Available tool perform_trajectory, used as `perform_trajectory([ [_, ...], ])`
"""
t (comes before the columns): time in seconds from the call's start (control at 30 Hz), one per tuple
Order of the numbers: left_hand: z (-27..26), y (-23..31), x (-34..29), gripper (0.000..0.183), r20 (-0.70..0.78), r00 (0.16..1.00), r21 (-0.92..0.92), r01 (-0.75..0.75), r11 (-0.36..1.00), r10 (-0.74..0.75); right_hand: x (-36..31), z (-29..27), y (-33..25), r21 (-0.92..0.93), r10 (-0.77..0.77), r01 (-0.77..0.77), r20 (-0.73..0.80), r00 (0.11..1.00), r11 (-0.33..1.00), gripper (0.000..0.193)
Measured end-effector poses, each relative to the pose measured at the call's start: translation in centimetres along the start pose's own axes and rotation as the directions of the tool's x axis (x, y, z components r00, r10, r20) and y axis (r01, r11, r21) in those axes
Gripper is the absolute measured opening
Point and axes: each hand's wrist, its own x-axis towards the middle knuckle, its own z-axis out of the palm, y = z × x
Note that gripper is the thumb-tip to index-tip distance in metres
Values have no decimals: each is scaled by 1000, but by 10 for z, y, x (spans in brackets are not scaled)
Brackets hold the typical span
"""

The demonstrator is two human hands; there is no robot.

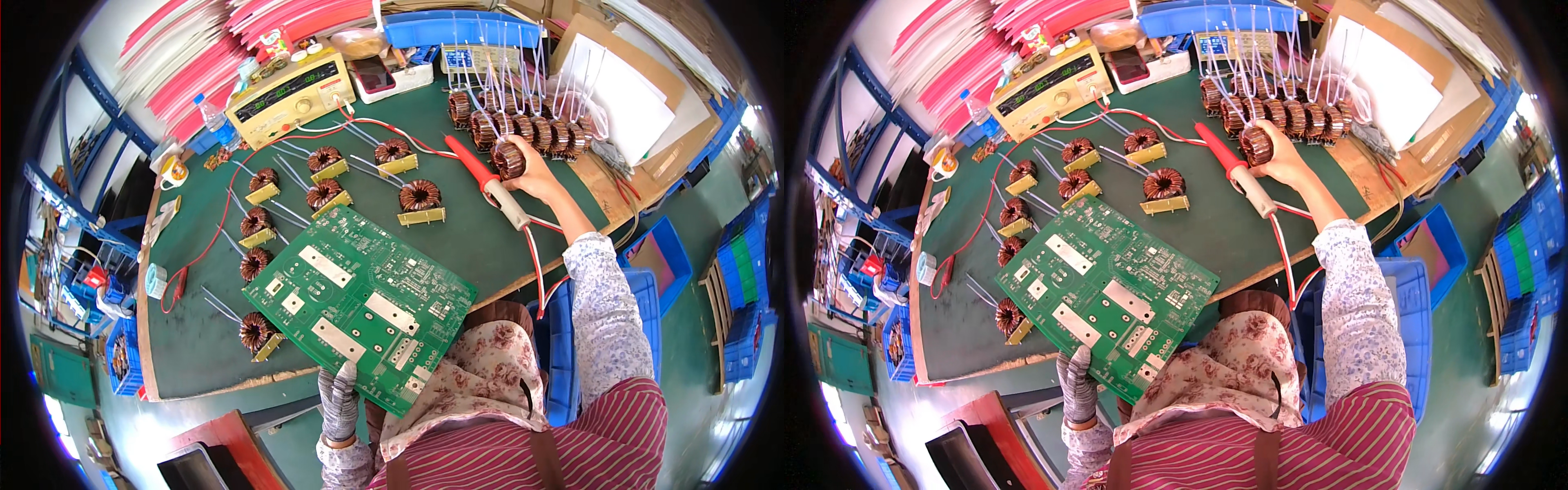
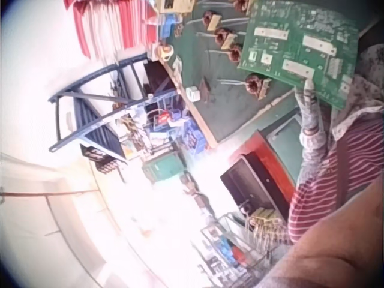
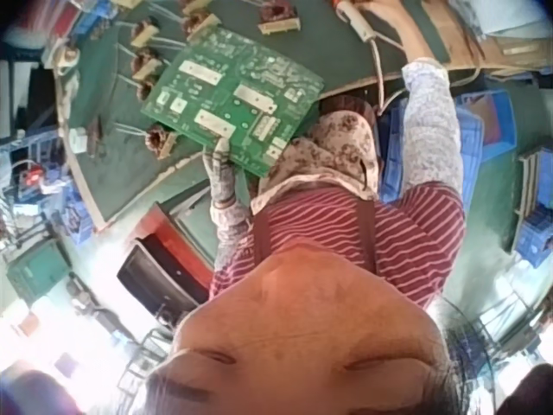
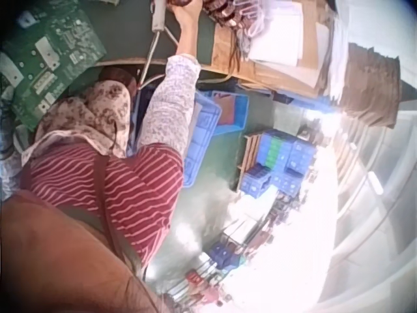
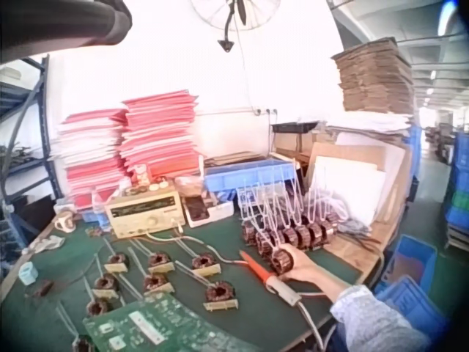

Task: The person tests toroidal inductors with multimeter probes, then assembles them onto a large circuit board using pliers.

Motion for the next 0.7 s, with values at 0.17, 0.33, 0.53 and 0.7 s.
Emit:
perform_trajectory([
  [0.17, -7, -7, 2, 44, 6, 1000, 2, 18, 1000, -18, -2, -3, -3, -55, -30, 24, -115, 993, 998, 90],
  [0.33, -8, -4, 5, 44, -6, 1000, -25, 16, 1000, -16, -4, -5, -8, 4, 69, -69, -53, 996, 998, 82],
  [0.53, -14, -13, 3, 39, 52, 998, -57, 40, 998, -37, -28, 47, -77, -216, -310, 278, -133, 941, 936, 54],
  [0.7, -3, -6, 5, 38, 84, 995, -6, 57, 998, -56, -7, 107, -78, -258, -123, 158, 147, 981, 953, 62],
])
